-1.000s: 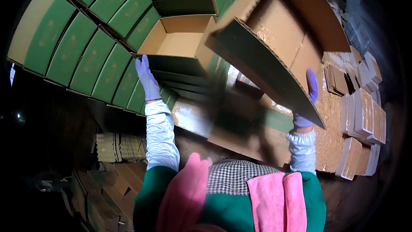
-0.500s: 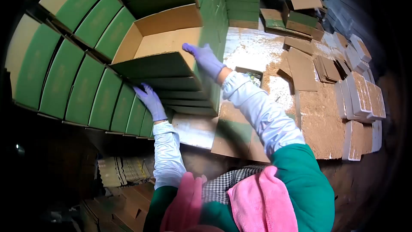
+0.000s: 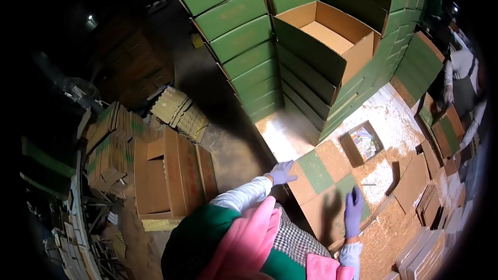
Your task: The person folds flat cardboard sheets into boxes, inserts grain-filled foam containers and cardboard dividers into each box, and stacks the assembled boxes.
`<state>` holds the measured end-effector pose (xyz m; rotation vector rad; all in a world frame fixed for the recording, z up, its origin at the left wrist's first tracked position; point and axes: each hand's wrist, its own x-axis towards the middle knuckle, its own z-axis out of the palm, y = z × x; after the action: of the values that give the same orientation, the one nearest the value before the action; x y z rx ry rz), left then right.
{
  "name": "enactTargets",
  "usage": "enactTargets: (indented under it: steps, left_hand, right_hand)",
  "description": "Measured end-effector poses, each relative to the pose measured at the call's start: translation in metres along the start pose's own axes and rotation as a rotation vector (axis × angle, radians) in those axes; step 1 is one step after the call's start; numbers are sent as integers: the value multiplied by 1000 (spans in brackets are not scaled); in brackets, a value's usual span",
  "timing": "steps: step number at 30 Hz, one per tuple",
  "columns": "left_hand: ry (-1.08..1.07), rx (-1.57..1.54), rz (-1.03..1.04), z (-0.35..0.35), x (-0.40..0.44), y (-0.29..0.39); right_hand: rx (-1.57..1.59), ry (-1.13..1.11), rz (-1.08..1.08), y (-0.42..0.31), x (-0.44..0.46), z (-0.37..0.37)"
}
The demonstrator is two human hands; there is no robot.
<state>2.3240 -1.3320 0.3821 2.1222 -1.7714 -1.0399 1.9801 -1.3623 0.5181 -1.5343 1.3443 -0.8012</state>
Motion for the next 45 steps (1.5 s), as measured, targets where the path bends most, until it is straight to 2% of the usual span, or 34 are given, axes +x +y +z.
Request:
enactTargets:
  steps: [1,4,6,7,13,15,17,19,22,26,29,30,32,35,36,37,39,40,45]
  left_hand:
    - [100,16,76,23,3,-14]
    - [78,70,-9,6,-11,7]
    - [68,108,-41,5,-7,14]
    - [74,104,-45,5,-3,18]
    - [74,131,-118,12,-2,18]
    - [91,82,-122,16,-1,14]
    - [86,62,-149,14,-2,18]
    - [83,45,-175,13,-1,20]
    - [179,5,-151,32,9,9]
    - [194,1,-176,38,14,9]
    - [206,7,-179,34,13,11]
    - [192,9,-196,31,13,13]
    - [147,14,-213,27,12,15]
    - [117,-36,-120,22,8,8]
    - [109,1,-9,11,-4,6]
    - [-19,156,98,-1,-14,7]
    - [-115,436,378,-8,-25,-11]
    - [-72,560,433,-10,-28,-13]
    - [77,599,475,-2,-12,-13]
  right_hand:
    - [-10,-6,41,26,-25,1]
    - [16,49,133,94,-74,6]
    - [166,132,170,114,-89,14]
    - [123,39,248,110,-91,11]
    - [13,-95,202,121,-92,24]
    - [-8,-70,196,130,-90,35]
    - [17,-113,150,167,-78,40]
    - [-136,-154,90,214,-60,38]
    - [-434,-333,140,177,-48,32]
    - [-651,-321,219,155,-41,33]
    - [-286,-197,215,204,-26,38]
    - [-362,-158,213,184,-34,39]
    - [-361,-233,156,158,-34,38]
    - [-306,-212,151,138,-55,52]
    - [-289,-209,151,137,-59,55]
    - [-269,-202,150,135,-62,58]
    - [-248,-196,148,129,-69,61]
    - [-241,-194,150,127,-71,61]
    - [-209,-153,137,110,-58,73]
